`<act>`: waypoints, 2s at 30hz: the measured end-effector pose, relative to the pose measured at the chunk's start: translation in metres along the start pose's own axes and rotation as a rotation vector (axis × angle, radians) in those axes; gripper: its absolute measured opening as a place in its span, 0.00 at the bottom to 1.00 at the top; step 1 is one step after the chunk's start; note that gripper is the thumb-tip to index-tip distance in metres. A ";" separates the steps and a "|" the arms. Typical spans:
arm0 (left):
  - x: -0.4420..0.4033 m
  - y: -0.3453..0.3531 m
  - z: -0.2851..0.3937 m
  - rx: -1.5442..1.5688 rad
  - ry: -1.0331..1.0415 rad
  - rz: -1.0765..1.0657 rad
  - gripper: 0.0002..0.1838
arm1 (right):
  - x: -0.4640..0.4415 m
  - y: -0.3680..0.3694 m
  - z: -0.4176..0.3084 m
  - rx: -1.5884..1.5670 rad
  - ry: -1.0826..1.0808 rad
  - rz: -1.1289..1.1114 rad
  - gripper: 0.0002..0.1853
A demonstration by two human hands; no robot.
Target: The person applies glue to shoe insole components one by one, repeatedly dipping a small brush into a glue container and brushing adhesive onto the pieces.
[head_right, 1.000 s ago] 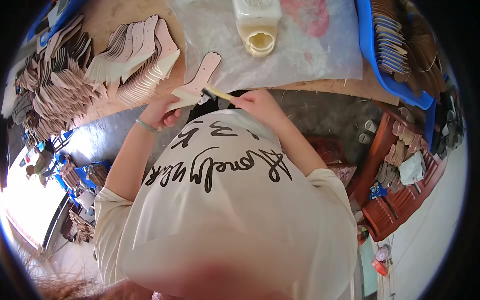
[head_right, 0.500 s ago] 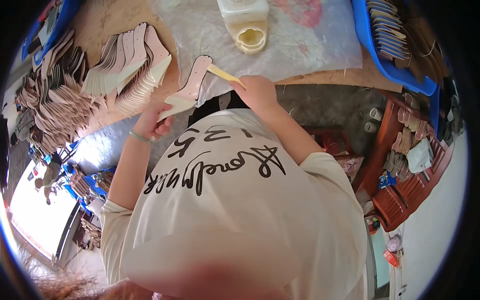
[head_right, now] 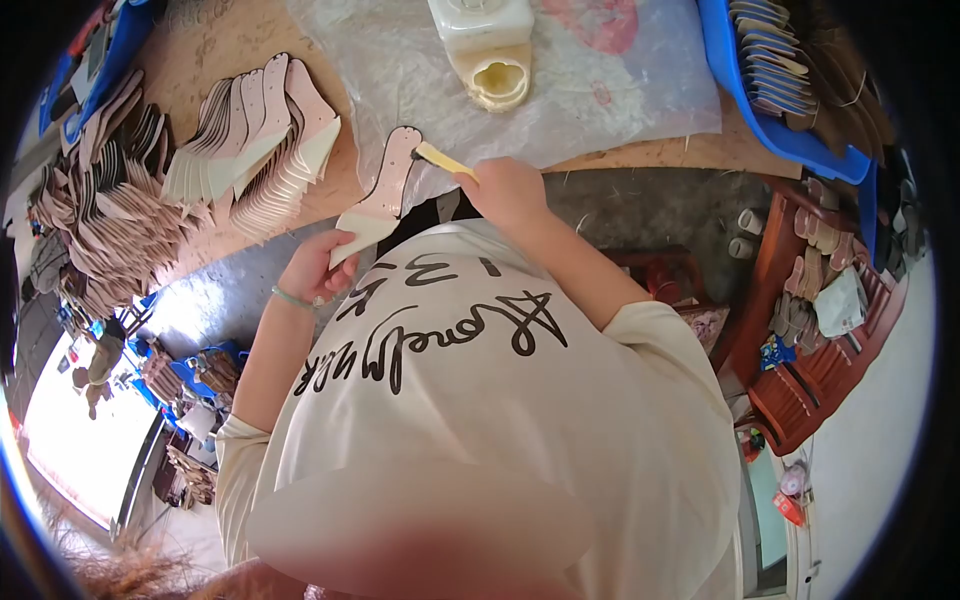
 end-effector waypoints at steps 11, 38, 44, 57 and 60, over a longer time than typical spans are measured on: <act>0.001 -0.004 -0.003 0.020 0.087 0.015 0.19 | -0.024 -0.034 -0.015 0.137 -0.001 0.008 0.17; -0.012 -0.011 -0.011 0.069 0.028 -0.028 0.11 | -0.045 0.002 -0.040 0.028 -0.178 -0.154 0.18; -0.006 -0.007 -0.008 0.063 0.048 0.012 0.10 | -0.021 0.009 -0.048 -0.123 -0.201 -0.192 0.20; -0.007 0.024 -0.029 -0.212 0.266 0.209 0.12 | 0.006 0.019 -0.065 -0.585 0.209 -0.652 0.23; -0.002 0.035 -0.028 -0.270 0.356 0.206 0.11 | 0.010 0.022 -0.060 -0.497 0.074 -0.409 0.23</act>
Point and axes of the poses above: each hand's wrist, its own x-axis away from the middle knuckle, its own y-axis out of the palm, z = x × y, the point moved 1 cm from there along -x, towards the middle knuckle, and after that the axes turned 13 degrees about z, right-handed, at the moved point
